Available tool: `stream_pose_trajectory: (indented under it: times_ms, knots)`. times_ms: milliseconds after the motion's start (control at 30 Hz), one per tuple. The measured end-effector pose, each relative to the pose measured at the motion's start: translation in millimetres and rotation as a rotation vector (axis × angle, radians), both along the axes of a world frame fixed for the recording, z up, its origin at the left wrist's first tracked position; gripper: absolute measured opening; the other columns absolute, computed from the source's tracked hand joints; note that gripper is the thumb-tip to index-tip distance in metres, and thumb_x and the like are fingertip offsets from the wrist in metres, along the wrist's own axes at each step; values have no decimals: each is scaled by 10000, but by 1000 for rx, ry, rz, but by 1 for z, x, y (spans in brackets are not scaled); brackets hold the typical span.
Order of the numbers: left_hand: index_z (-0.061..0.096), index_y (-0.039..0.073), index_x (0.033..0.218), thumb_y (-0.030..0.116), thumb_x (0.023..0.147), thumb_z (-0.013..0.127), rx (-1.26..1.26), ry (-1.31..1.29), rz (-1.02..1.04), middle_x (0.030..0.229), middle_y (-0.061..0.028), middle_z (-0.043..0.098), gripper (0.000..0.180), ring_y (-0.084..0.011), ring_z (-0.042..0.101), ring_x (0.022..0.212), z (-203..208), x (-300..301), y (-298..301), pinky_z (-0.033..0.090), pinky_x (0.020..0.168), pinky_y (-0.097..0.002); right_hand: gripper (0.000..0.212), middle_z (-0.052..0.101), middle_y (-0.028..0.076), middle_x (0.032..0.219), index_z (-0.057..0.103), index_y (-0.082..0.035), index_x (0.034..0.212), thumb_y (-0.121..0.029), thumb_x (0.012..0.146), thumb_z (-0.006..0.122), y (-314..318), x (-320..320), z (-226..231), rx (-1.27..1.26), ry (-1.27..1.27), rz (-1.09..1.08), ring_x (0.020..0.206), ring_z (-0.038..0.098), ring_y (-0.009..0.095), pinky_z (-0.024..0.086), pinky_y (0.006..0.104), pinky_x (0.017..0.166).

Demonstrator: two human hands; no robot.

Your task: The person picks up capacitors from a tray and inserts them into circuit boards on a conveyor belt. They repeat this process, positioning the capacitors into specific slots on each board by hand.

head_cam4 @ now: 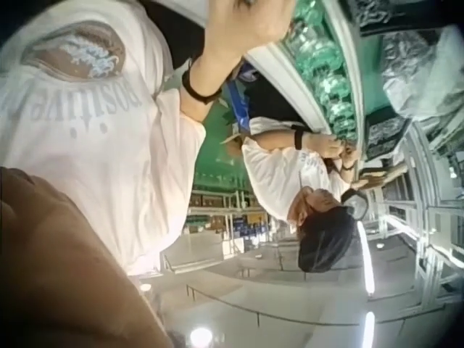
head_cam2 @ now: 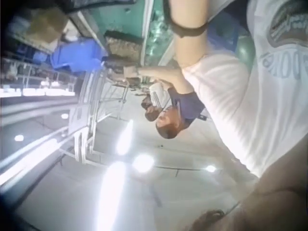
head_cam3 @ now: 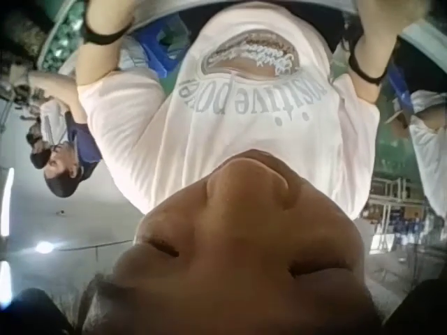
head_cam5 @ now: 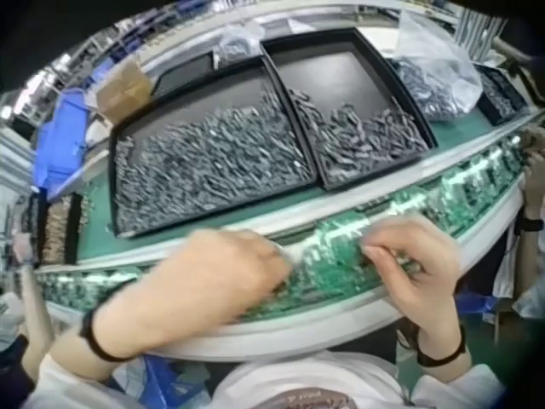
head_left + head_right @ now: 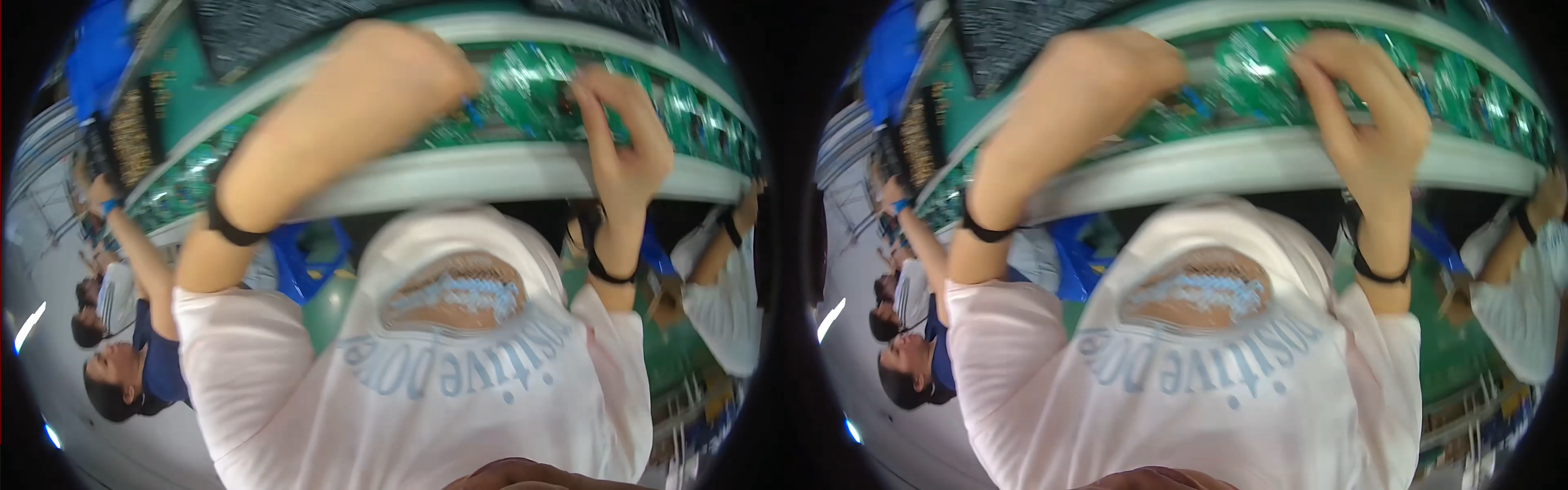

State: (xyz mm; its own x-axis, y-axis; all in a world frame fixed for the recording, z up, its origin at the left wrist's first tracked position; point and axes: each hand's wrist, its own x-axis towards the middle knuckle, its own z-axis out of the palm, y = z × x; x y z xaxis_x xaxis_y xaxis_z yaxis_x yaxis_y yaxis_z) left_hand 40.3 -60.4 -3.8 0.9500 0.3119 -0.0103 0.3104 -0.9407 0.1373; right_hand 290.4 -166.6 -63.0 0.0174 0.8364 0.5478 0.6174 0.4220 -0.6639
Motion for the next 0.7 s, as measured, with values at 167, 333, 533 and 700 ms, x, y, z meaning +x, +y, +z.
stream_pose_trajectory:
  times_ms: [167,333,533,700]
  knots:
    - [672,82,805,149,773,661,48,-24,-15,817,-85,675,75,-278,700,785,-21,13,-15,570,647,-399,121,727,154,963,703,48,967,115,866,707,-9,3,3,-71,28,-27,876,701,267,548,332,813]
    - [719,75,957,196,833,686,-107,-228,20,938,-95,704,177,-296,694,924,-9,10,6,570,790,-409,105,716,150,972,695,42,981,102,896,684,-13,2,3,-52,85,14,860,686,251,540,323,790]
    - [687,96,1165,351,872,779,71,-542,51,1262,-162,624,399,-355,569,1242,2,24,90,425,1095,-482,116,713,150,954,694,32,983,98,888,694,-12,-1,-3,-85,78,-39,859,693,263,544,334,780]
    - [680,96,1171,349,868,790,-13,-559,13,1296,-180,606,410,-381,549,1268,-18,32,99,392,1127,-503,90,703,140,963,680,36,970,94,902,680,-12,-1,-3,-66,74,-21,824,670,234,532,321,737]
